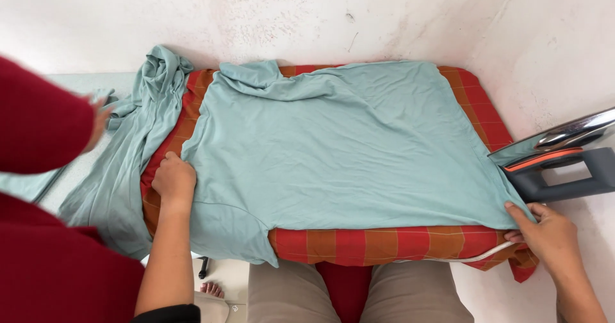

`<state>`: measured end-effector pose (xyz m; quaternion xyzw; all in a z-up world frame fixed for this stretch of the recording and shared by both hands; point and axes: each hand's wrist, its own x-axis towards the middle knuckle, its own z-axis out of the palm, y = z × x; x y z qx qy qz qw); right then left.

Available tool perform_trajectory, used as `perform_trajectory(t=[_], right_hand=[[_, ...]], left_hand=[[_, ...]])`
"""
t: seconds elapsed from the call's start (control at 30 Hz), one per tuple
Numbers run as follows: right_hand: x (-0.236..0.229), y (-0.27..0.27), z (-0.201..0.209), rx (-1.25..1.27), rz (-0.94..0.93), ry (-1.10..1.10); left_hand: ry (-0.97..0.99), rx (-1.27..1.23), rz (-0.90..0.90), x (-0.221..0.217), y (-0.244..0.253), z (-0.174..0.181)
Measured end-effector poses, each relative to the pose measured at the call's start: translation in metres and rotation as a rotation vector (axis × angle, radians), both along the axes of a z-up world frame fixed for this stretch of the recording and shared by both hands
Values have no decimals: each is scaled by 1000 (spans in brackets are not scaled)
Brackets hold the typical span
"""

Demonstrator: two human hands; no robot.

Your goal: Ironing a light blue t-shirt on an ironing board and then folding it neatly.

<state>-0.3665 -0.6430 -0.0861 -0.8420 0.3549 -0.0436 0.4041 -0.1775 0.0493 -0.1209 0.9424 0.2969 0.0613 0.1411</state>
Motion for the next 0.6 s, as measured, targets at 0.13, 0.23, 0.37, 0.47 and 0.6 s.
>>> perform_trajectory(t=[0.13, 0.23, 0.37, 0.47, 0.6], right_hand=[[-2, -1, 3, -4, 10, -10], [-2, -8, -4, -40, 15, 22], [-3, -2, 5, 8, 0, 26], [-6, 3, 16, 11, 12, 67], [-6, -5, 13, 18, 34, 82]], left_hand=[[-118, 28, -11, -2, 15, -2], [-218, 39, -13, -10, 34, -24], [-243, -125, 14, -41, 20, -8], [-144, -123, -44, -78, 8, -6], [-219, -248, -76, -106, 17, -23]])
